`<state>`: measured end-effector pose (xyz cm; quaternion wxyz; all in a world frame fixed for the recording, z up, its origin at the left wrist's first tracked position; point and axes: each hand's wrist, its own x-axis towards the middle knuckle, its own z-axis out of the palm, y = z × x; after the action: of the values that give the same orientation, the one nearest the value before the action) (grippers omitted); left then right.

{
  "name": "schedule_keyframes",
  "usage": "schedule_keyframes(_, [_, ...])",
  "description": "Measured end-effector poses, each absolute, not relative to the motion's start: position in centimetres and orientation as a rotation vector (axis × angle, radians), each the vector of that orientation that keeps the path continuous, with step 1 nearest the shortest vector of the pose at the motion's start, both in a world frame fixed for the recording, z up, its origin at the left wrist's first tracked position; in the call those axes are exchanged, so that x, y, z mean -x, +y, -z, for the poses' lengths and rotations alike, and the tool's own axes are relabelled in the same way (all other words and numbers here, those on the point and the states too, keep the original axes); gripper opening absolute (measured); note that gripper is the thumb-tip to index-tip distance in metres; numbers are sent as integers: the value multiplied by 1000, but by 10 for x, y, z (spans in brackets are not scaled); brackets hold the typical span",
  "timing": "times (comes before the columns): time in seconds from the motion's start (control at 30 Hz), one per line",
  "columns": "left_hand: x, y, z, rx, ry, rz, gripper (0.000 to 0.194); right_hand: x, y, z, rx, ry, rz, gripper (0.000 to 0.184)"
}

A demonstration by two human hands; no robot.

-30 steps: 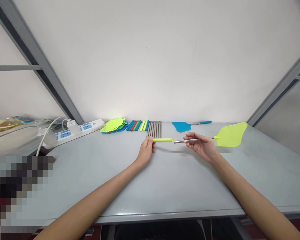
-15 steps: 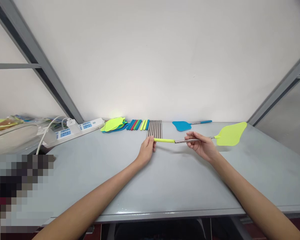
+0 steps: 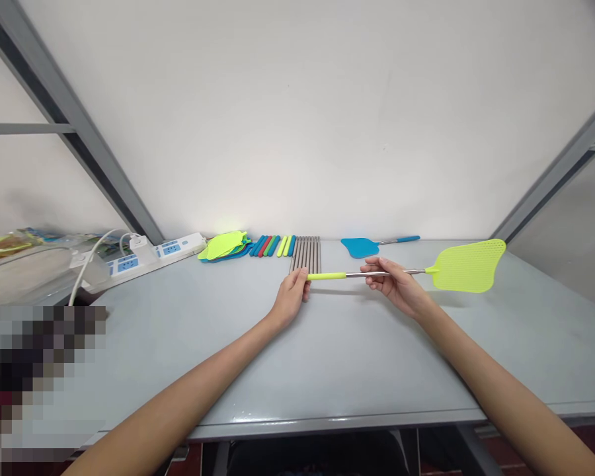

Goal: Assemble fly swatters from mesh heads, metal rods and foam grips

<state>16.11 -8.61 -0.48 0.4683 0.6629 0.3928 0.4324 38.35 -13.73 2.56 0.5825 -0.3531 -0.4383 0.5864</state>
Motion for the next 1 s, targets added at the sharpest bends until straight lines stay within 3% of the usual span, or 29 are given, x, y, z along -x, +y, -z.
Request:
schedule_keyframes(0.47, [-163,-109,-15,-2215,811,-630,33,-371,-138,-14,829,-1074,-1513,23])
schedule_keyframes(1.0, [-162,-109,-11,-2339,771,-654,31,-370,-140,-14,1091,-1244,-1428,35])
